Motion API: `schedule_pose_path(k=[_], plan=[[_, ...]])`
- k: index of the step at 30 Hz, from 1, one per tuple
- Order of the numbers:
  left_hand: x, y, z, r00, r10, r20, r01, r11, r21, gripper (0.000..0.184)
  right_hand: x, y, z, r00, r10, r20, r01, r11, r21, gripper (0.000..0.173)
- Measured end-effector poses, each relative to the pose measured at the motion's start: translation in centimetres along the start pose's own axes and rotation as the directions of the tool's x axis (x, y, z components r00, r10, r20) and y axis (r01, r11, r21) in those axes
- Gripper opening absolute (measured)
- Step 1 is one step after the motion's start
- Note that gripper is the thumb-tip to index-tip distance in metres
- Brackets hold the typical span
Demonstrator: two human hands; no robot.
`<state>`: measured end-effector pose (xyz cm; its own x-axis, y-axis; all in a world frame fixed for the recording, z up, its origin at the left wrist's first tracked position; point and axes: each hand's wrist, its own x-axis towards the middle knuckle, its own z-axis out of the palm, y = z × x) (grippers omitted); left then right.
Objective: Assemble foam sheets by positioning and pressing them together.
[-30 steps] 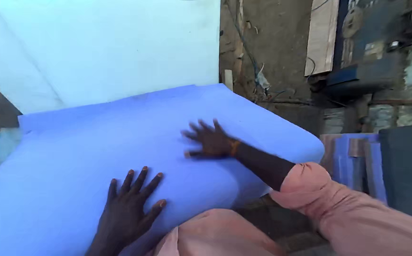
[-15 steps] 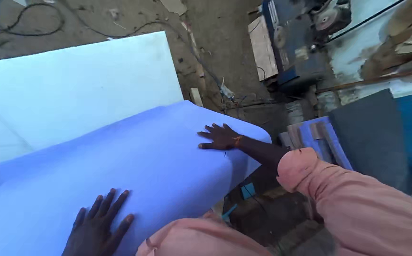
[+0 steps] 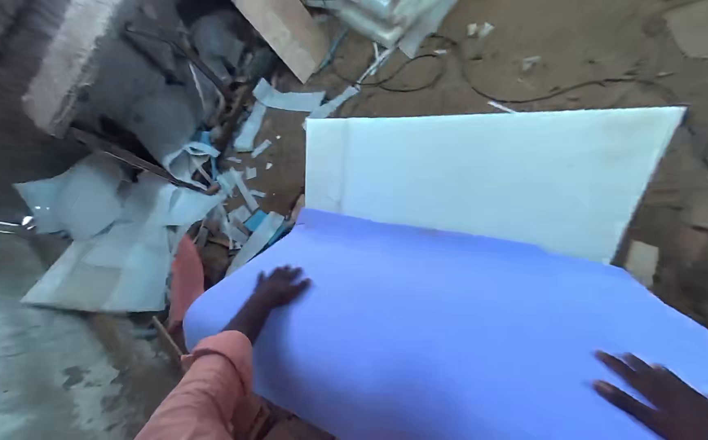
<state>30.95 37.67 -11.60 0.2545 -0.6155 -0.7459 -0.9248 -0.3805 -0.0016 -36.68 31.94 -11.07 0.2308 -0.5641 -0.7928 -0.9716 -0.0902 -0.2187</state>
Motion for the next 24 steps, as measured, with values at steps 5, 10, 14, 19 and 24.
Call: schedule_pose_path(k=[5,10,14,19,24], plan=[[3.7,-7.6,1.8,0.938,-0.346,-0.017,0.346,0.938,0.013,0.086,2.9,0.8,2.5,0.999,0.011,0.035,-0.009,0.999,-0.046,0.1],[6.2,-5.0,4.2,0.956,-0.28,0.089,0.273,0.958,0.085,0.095,11.8,-6.3,5.6,0.995,-0.095,0.002,0.095,0.992,-0.077,0.104],[12.8,-2.0,7.7,0.979,-0.18,0.099,0.171,0.981,0.089,0.096,20.7,-13.6,7.1,0.977,-0.197,0.076,0.202,0.978,-0.06,0.101],[21.9,-3.1,11.4,0.989,-0.145,0.026,0.142,0.986,0.092,0.095,32.9,-15.7,10.1,0.947,-0.315,0.059,0.318,0.947,-0.047,0.09],[30.8,4.7,14.7,0.933,0.287,-0.218,-0.257,0.954,0.153,0.087,43.7,-13.6,12.6,0.847,-0.308,-0.433,0.294,0.95,-0.101,0.079]])
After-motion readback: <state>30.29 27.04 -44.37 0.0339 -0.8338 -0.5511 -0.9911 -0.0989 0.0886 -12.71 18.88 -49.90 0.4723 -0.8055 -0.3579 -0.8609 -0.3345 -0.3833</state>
